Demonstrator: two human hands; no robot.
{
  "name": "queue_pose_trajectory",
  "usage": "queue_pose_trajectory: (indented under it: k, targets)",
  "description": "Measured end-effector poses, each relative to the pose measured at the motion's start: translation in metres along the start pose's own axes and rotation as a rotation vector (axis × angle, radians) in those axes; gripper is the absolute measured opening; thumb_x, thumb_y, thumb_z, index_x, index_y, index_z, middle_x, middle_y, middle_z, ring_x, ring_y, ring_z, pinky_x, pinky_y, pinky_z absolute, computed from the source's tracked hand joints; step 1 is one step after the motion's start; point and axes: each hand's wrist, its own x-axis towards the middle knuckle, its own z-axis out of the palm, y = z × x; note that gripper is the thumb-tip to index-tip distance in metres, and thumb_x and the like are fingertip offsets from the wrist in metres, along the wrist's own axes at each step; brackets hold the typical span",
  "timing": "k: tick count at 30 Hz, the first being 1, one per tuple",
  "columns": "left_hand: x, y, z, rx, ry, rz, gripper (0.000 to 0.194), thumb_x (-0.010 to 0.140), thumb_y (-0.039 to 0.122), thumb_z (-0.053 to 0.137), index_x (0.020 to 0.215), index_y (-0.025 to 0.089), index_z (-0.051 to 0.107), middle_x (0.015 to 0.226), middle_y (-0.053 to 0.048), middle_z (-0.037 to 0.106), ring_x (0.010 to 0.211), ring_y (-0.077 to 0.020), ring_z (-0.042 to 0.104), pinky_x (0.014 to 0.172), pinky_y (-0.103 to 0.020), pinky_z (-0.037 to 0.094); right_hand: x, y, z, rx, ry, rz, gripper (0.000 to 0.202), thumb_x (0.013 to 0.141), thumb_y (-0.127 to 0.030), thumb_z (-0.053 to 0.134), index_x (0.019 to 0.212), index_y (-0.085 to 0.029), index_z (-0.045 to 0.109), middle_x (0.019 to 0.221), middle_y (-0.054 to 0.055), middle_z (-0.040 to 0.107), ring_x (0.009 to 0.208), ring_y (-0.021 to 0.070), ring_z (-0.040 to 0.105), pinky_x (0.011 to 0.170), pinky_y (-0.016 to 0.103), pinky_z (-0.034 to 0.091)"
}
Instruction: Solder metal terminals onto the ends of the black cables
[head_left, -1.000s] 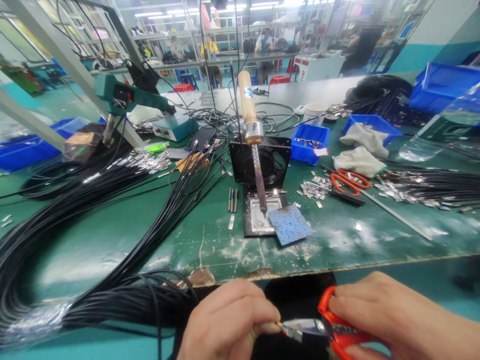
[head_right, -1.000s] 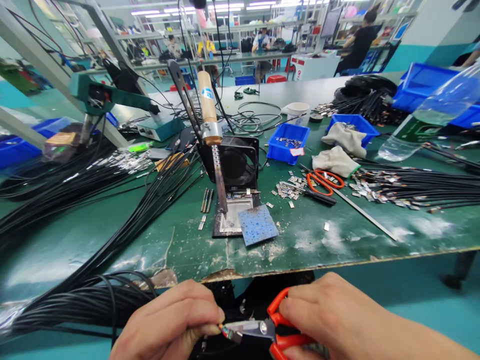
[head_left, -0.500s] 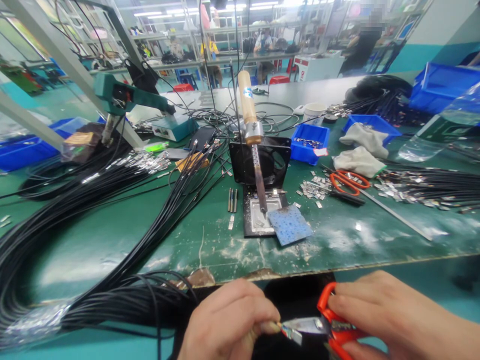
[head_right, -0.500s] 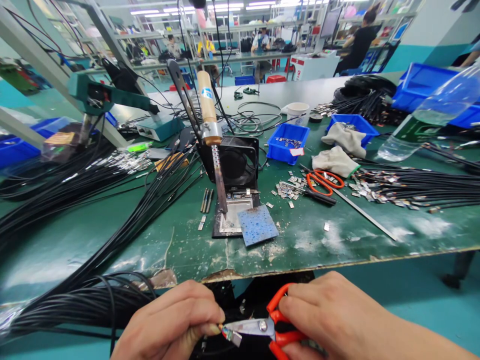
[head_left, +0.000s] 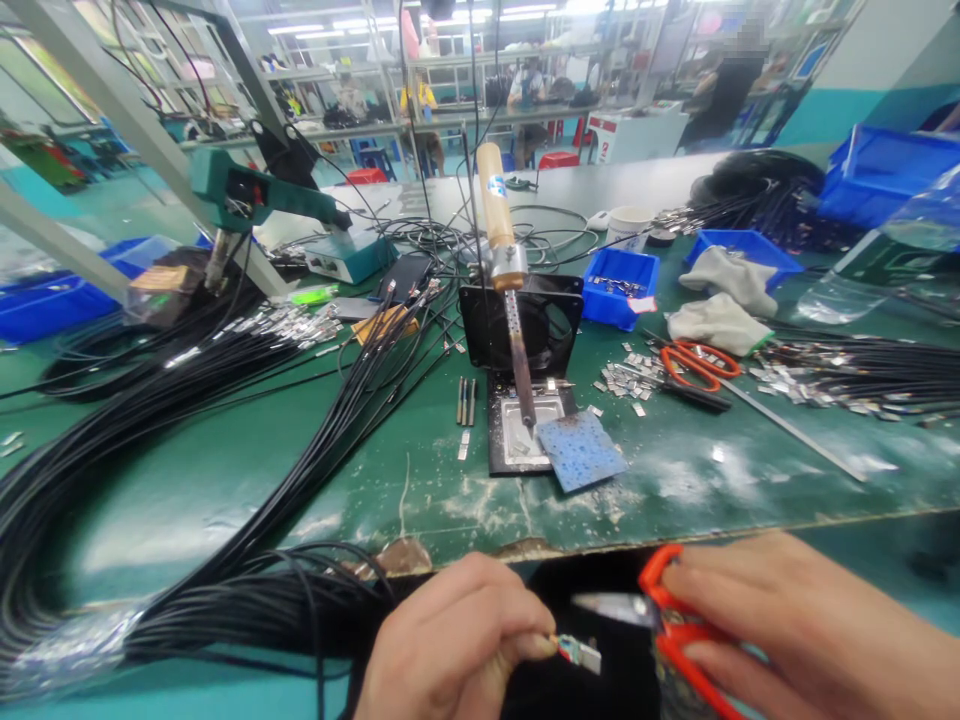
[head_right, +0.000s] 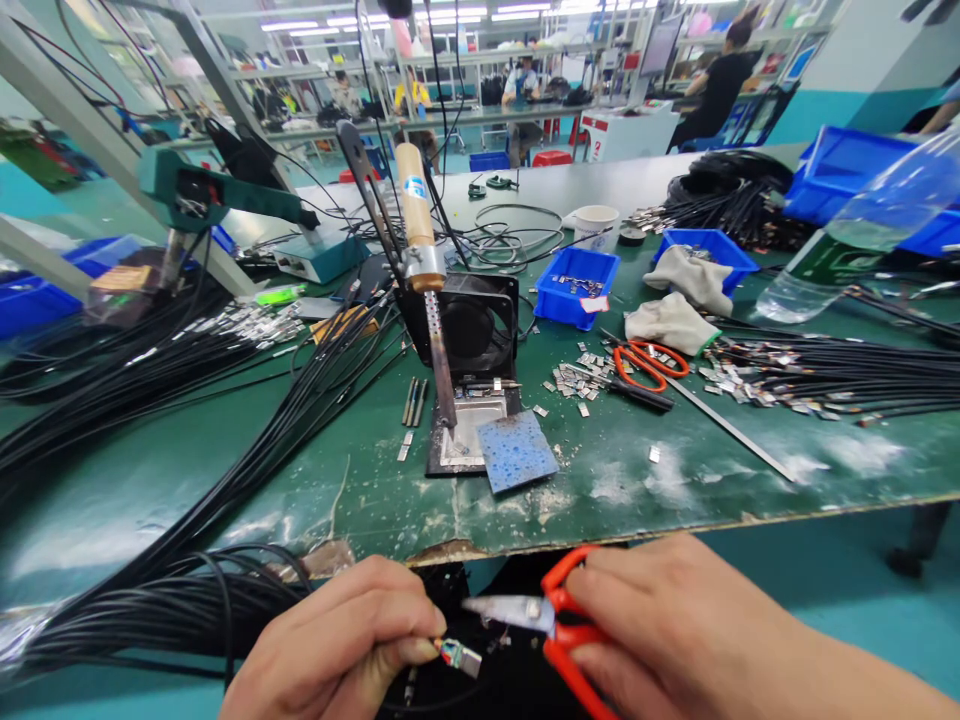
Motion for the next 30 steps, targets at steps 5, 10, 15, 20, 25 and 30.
queue_pose_trajectory:
  k: [5,10,15,20,25,30]
  targets:
    - [-0.005,-0.001,0.001,0.017,0.045,0.007,0.022,0.091,0.0,0.065,0.099,0.02,0.068,0.085,-0.002,0.069,0.075,-0.0133,0.069,0.068,-0.02,0.057,-0.003,0.048,-0.023,-0.382,0.181,0.272,0.034,0.106,-0.045,0.039,0.103,-0.027,0.068,0.097,0.006,0.079,0.075,0.029,0.077,0.06,0.043,0.06]
    - [-0.008,0.001,0.001,0.041,0.078,0.009,0.021,0.09,0.001,0.066,0.098,0.02,0.069,0.084,-0.001,0.069,0.074,-0.0126,0.069,0.067,-0.019,0.057,0.003,0.079,-0.029,-0.414,0.255,0.333,0.036,0.103,-0.038,0.041,0.106,-0.022,0.073,0.1,0.011,0.081,0.083,0.033,0.079,0.071,0.049,0.065]
    - [-0.009,0.004,-0.001,0.03,0.09,-0.034,0.019,0.091,0.004,0.066,0.098,0.022,0.07,0.083,0.0,0.072,0.072,-0.012,0.07,0.066,-0.019,0.056,0.003,0.048,-0.03,-0.425,0.509,0.339,0.04,0.104,-0.041,0.038,0.107,-0.022,0.073,0.098,0.011,0.083,0.078,0.029,0.081,0.063,0.041,0.067]
    - [-0.012,0.008,0.002,0.043,0.096,-0.085,0.013,0.093,0.009,0.066,0.093,0.022,0.071,0.08,0.001,0.071,0.07,-0.0119,0.069,0.065,-0.019,0.055,0.018,-0.027,-0.005,-0.068,0.521,0.009,0.014,0.104,-0.032,0.056,0.111,-0.029,0.068,0.097,-0.001,0.082,0.08,0.0152,0.08,0.072,0.02,0.066]
    - [-0.02,0.016,0.002,0.057,0.121,-0.098,0.012,0.095,0.013,0.065,0.094,0.022,0.071,0.081,0.002,0.07,0.072,-0.0112,0.069,0.067,-0.017,0.054,0.034,-0.067,0.025,-0.017,0.542,-0.167,0.022,0.104,-0.013,0.05,0.116,-0.02,0.067,0.105,0.007,0.081,0.089,0.0185,0.079,0.072,0.021,0.064]
    - [-0.037,0.026,0.002,-0.059,0.255,-0.192,0.011,0.094,0.019,0.066,0.086,0.026,0.071,0.078,0.004,0.069,0.071,-0.0119,0.066,0.067,-0.018,0.051,0.033,-0.074,0.038,0.246,0.541,-0.166,0.026,0.093,-0.006,0.068,0.115,-0.02,0.068,0.099,0.002,0.078,0.087,0.0125,0.076,0.08,0.016,0.06]
